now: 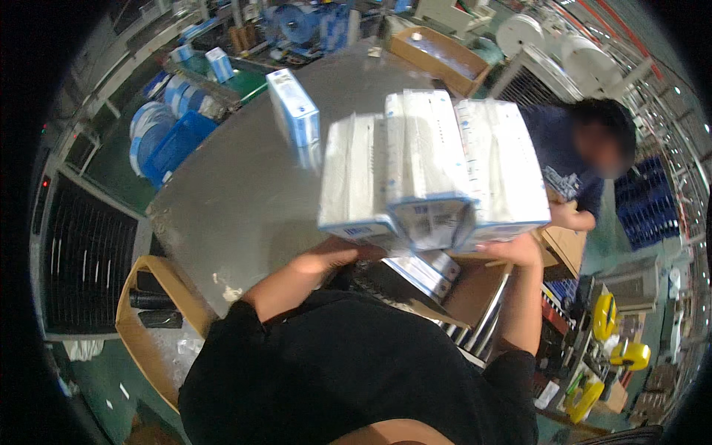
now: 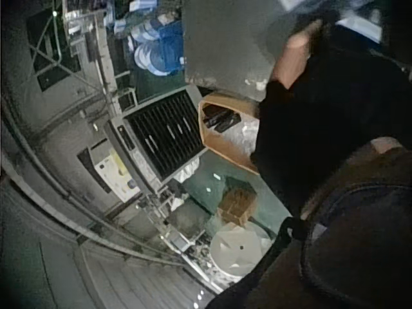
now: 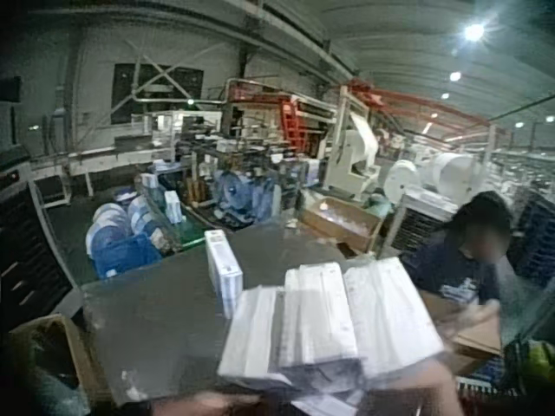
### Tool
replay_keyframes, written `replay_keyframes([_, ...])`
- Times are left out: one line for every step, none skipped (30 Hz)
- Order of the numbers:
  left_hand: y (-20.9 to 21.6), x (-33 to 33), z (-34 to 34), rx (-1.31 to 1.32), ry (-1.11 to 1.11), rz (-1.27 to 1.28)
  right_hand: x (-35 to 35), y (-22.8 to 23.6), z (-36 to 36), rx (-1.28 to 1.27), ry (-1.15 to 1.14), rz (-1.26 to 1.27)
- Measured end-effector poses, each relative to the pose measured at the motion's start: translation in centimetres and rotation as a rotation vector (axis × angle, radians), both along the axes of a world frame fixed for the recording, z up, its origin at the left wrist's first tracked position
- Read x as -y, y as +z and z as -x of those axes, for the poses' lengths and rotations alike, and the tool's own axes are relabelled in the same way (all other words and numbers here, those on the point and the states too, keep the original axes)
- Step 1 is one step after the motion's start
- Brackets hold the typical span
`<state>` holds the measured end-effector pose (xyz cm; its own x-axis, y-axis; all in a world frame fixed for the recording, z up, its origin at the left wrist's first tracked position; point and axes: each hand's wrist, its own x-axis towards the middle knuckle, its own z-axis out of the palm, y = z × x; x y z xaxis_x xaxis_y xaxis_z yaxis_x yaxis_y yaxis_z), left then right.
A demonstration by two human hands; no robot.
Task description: The person packs boxes by folding cardboard, placing blue and white product boxes inside, and feeding the packed boxes into a taping machine.
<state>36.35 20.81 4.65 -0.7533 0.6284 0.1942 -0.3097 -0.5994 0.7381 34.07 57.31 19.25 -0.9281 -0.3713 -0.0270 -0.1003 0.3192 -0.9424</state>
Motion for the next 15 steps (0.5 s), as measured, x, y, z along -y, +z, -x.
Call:
replay_keyframes([2.0,-2.3,-1.1,-0.005,-0.018,0.293,-3.1,1.8,-1.2,0.073,-0.016,-0.090])
replay_keyframes([3.7,-4.4,-2.4,-0.008,-0.068,0.575,-4.9,2.8,-2.5,0.068,-0.004,-0.032])
replay_keyframes([-0.3,-5.9,-3.1,-0.005,-0.101,0.608,-6.0,3.9,-3.7,0.059,0.013,0.025])
replay_keyframes([-4.4,-7.4,-3.9,-0.002,-0.133,0.643,-6.9,4.4,-4.0,0.116,0.062,0.024])
replay_keyframes([-6.2,-8.3,-5.5,0.037,-0.128,0.670,-8.9,3.1,-4.0,0.149,0.133,-0.012])
replay_keyframes([-3.1,-8.7,-5.7,0.031,-0.220,1.127,-11.6,-0.3,-3.8,0.124,0.070,-0.137])
replay_keyframes([-7.9,-8.5,-6.1,-0.100,-0.239,0.868,-12.7,-4.5,-2.7,0.090,0.057,-0.254])
replay_keyframes([-5.4,-7.6,-5.9,-0.252,-0.152,1.095,-14.6,-9.0,-2.5,0.189,-0.070,-0.443])
replay_keyframes([-8.4,-6.7,-7.3,-0.152,0.094,0.928,-15.0,-12.7,-2.2,0.269,-0.153,-0.635])
replay_keyframes([-2.5,-6.8,-7.6,0.099,0.183,1.136,-15.5,-16.3,-3.0,0.153,-0.088,-0.746])
replay_keyframes([-2.5,-5.7,-8.6,0.162,0.336,1.105,-14.4,-18.5,-3.7,0.010,0.002,-0.850])
replay_keyframes([-2.8,-5.0,-9.4,0.202,0.411,1.103,-13.0,-20.0,-4.4,-0.053,0.126,-1.027])
replay_keyframes([-3.4,-4.4,-9.9,0.236,0.478,1.101,-11.2,-21.0,-5.0,-0.117,0.243,-1.200])
replay_keyframes([-3.8,-3.9,-10.7,0.219,0.468,1.110,-8.7,-21.1,-4.7,0.137,0.266,-1.313])
replay_keyframes([-4.2,-3.7,-11.5,0.197,0.454,1.110,-8.4,-21.5,-4.3,0.133,0.256,-1.297])
